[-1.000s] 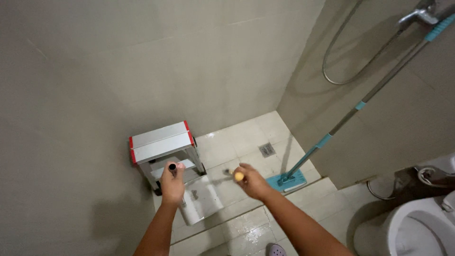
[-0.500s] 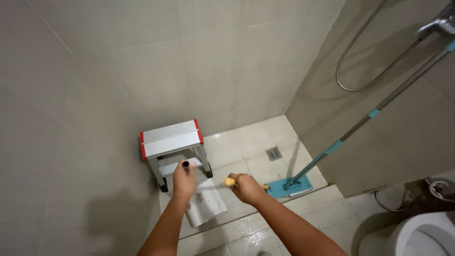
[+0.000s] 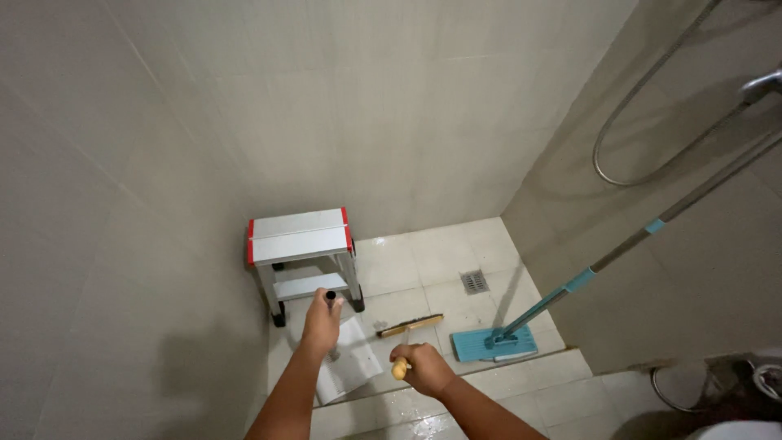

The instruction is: The person cleans a bathroom floor using a brush and dustpan to sweep debris into a drain. They then rinse the cleaning tools under a shower head and place them back against the wall. Finally, the person opens and closes the bathroom door.

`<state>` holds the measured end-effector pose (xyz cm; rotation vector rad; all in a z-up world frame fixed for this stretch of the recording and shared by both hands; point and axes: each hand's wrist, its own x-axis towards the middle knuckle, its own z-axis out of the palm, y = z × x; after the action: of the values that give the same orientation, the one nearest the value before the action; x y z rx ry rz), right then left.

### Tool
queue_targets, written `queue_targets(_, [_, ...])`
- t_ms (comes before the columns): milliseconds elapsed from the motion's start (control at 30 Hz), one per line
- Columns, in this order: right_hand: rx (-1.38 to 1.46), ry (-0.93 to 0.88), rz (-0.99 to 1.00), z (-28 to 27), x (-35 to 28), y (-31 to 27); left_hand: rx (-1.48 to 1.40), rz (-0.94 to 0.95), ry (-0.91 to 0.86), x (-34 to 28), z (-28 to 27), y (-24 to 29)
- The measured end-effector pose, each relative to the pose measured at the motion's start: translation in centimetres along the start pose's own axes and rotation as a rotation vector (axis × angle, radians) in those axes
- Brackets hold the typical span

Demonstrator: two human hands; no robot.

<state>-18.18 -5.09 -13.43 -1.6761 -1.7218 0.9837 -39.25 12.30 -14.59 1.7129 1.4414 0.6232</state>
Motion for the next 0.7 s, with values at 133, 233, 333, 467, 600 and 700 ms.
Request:
queue_targets(133, [0.004, 0.055, -0.073, -0.2, -0.4, 0.0, -0.056, 0.052, 0.07, -0.6, 1.5, 0.1])
queue_targets(233, [0.055, 0.03, -0.097, -1.4, -0.6, -0.8, -0.024, 0.036, 0.05, -0.4, 2.5, -0.7])
queue_targets(333, [-0.008, 0.02, -0.026, -3.5, -0.4, -1.9, 0.015, 0.017, 0.036, -0.4, 2.5, -0.8])
queue_targets(467, [-0.21, 0.026, -0.138, -6.7, 0.1, -3.2, -0.03, -0.079, -0.036, -2.0, 0.1, 2.3])
queue_targets(600, [-0.414, -0.043, -0.037, -9.6, 0.5, -6.9, -0.026, 0.098, 0.03, -0.9, 0.5, -1.9])
queue_targets(700, [0.156, 0.211, 0.004, -6.2, 1.4, 0.1, -0.029, -0.031, 0.014, -1.3, 0.1, -2.1])
